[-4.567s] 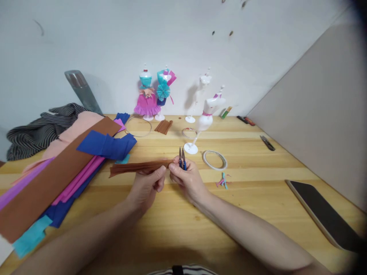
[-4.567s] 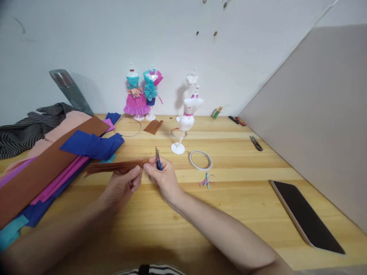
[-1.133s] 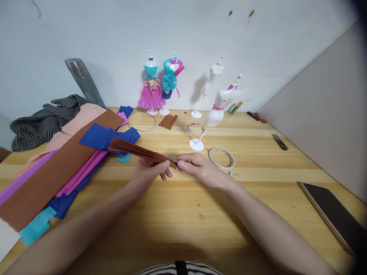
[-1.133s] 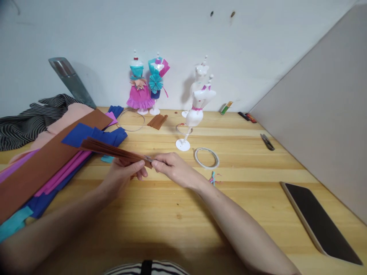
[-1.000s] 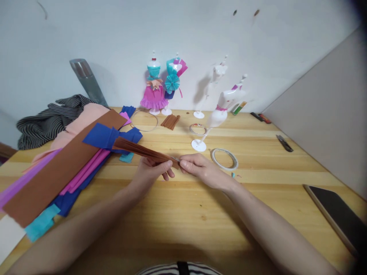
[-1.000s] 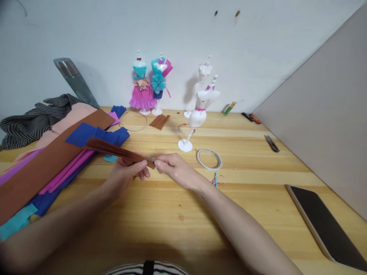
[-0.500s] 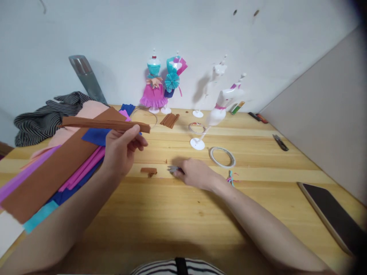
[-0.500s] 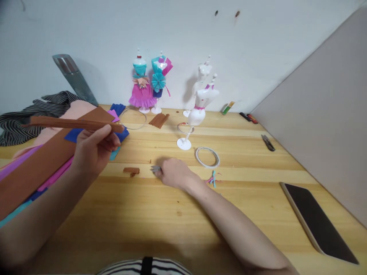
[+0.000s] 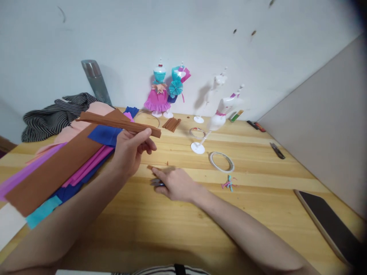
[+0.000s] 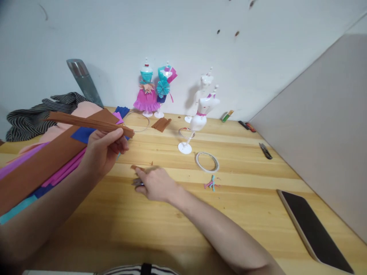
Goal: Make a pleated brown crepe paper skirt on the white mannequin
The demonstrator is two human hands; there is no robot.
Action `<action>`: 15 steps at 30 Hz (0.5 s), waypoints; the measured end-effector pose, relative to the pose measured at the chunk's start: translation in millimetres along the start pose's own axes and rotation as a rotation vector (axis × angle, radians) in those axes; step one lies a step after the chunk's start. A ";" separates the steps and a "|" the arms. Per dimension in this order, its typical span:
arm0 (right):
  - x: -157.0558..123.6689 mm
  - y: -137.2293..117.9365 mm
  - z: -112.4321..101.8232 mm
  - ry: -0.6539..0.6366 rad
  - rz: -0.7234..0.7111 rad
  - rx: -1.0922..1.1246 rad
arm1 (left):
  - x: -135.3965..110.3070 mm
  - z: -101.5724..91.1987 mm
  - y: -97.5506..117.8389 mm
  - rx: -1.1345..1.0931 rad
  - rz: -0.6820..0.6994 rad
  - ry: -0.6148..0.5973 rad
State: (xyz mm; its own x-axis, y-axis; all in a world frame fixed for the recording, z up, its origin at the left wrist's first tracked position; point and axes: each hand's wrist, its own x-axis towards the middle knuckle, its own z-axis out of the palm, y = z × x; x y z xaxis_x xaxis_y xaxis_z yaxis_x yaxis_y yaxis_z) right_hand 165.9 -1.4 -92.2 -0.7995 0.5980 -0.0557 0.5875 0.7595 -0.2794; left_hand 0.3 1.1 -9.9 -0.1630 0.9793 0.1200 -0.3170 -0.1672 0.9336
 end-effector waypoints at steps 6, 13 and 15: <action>-8.5 25.0 -18.4 0.031 0.436 -0.087 | -0.9 -1.3 -4.5 0.008 0.009 0.010; -8.4 21.9 -18.7 0.000 0.191 0.045 | 3.1 -3.7 -15.7 0.026 -0.079 -0.041; -6.1 24.7 -17.9 0.046 0.323 -0.009 | 4.9 -5.6 -22.1 0.039 -0.104 -0.074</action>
State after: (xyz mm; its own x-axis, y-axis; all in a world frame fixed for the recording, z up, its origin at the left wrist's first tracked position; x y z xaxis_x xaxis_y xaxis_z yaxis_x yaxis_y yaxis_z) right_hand 187.6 18.3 -81.6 -0.5656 0.8190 -0.0966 0.8109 0.5310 -0.2460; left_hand 1.3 9.0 -31.8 -0.0611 0.9971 0.0452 -0.2914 -0.0611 0.9547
